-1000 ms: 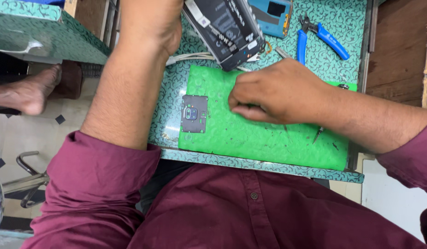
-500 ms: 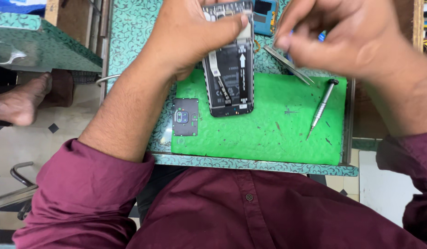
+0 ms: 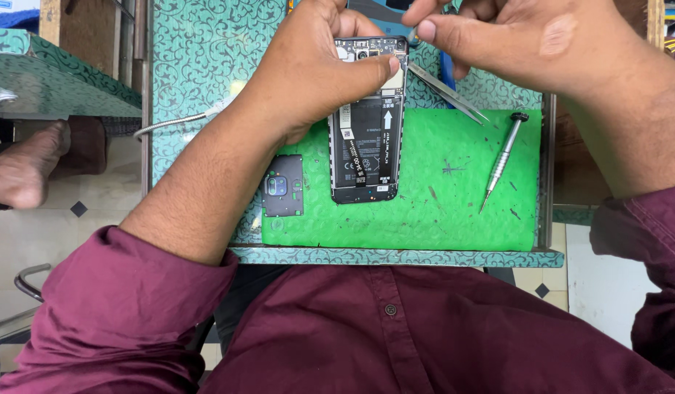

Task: The person repairs a disassembled smartphone on a green mat, using tweezers and a screwdriver to reconnect internal flex cables and secure components inside the phone body. They then align the back cover, press it into place, and power the phone on to check the screen.

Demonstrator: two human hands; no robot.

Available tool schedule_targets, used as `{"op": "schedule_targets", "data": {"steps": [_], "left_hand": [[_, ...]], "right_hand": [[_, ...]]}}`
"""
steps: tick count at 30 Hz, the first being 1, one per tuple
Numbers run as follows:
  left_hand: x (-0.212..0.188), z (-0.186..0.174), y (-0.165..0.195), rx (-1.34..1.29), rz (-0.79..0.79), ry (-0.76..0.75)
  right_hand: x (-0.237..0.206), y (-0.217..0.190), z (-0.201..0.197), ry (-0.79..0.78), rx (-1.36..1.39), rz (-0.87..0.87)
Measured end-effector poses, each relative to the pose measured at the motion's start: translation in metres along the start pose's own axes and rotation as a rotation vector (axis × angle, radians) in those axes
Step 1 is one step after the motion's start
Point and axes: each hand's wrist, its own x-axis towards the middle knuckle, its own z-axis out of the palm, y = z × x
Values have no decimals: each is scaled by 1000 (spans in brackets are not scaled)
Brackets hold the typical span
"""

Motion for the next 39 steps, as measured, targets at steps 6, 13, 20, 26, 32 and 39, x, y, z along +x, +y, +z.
{"op": "schedule_targets", "data": {"steps": [6,13,20,26,32,39], "left_hand": [[-1,0,1,9,56,-17],[0,0,2,81,38,29],[-2,2,6,89,23,34],[-2,2,6,110,-23,56],[1,2,4,94,-9,55],[-2,0,13,6,-17,-14]], "right_hand": [[2,2,2,-51,-11,-35],[-2,-4,10,23,-87,-6],[-1,-6,11,12,-53,-14],[1,-5,8,-45,16,23],[7,8,4,-192,132,-52],[7,24,2,-152,273,13]]}}
